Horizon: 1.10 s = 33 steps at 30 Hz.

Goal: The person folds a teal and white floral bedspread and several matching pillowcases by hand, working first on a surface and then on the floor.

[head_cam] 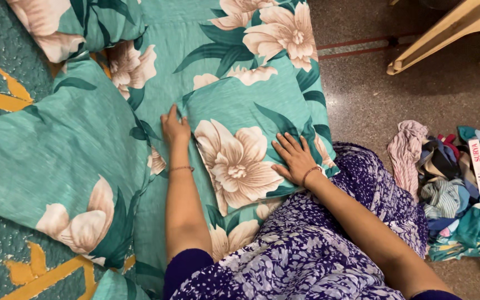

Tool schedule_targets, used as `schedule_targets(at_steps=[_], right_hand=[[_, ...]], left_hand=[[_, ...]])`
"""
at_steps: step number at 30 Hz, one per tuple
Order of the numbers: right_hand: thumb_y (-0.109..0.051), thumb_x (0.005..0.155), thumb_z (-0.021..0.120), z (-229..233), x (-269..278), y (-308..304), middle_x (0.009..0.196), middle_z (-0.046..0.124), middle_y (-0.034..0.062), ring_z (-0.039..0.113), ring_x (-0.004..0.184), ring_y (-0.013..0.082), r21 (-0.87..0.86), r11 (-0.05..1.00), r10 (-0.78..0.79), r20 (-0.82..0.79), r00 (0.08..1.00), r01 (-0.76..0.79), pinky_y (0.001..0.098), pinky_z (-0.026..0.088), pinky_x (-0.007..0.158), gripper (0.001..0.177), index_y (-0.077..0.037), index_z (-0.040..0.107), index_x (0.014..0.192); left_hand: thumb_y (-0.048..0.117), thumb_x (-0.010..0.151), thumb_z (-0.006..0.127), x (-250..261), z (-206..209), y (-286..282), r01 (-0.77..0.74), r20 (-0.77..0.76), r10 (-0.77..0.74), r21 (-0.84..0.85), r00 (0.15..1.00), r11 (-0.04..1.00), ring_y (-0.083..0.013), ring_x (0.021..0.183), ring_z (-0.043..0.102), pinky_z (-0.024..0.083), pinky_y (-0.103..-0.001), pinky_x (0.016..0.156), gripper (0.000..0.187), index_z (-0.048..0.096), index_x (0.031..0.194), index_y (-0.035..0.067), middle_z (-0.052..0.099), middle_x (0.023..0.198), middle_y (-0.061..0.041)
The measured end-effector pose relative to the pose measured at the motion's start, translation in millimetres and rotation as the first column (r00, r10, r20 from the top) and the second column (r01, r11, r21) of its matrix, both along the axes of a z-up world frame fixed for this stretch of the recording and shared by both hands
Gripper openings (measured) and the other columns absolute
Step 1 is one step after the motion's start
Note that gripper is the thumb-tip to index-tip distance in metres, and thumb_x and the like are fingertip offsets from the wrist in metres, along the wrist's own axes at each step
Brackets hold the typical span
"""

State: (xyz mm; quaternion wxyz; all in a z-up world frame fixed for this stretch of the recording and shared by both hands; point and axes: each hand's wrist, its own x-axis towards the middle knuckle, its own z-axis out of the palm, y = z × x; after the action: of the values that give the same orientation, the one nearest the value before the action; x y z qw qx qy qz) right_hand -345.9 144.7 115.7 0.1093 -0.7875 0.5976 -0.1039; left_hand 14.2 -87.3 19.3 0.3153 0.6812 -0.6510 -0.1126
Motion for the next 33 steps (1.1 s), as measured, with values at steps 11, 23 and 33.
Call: schedule_targets(at_steps=[11,23,33], right_hand=[[-0.055,0.093,0.057,0.8,-0.3,-1.2,0.164,0.035,0.0115,0.029,0.152,0.0316,-0.007,1.0,0.0,0.027,1.0,0.0,0.059,0.016,0.121,0.073,-0.014,0.045,0.153],[-0.023,0.088,0.08,15.8,-9.9,-16.2,0.141,0.064,0.0116,0.064,0.129,0.0276,0.12,0.966,-0.249,0.677,0.693,0.23,0.0411,0.048,0.112,0.07,-0.01,0.05,0.149],[-0.005,0.084,0.081,40.8,-70.8,-31.4,0.087,0.073,0.0111,0.071,0.078,0.0239,-0.078,0.924,-0.281,0.524,0.804,0.374,0.0336,0.056,0.071,0.01,-0.006,0.075,0.092]], left_hand=[[0.0,0.085,0.075,21.1,-20.1,-14.6,-0.024,-0.181,-0.004,-0.154,0.984,0.988,-0.0327,0.08,0.063,0.051,-0.042,0.069,0.01,0.066,0.088,0.004,0.063,0.09,-0.014],[0.001,0.093,0.061,-111.2,86.3,42.2,0.419,-0.391,-0.477,-0.227,0.787,0.879,-0.0265,0.082,0.059,0.049,-0.036,0.073,0.005,0.063,0.094,0.006,0.06,0.091,-0.01],[0.009,0.093,0.076,-249.7,154.9,124.8,0.767,-0.634,-0.622,-0.069,0.46,0.638,-0.0198,0.075,0.066,0.052,-0.03,0.066,0.006,0.072,0.098,0.007,0.066,0.093,-0.008]])
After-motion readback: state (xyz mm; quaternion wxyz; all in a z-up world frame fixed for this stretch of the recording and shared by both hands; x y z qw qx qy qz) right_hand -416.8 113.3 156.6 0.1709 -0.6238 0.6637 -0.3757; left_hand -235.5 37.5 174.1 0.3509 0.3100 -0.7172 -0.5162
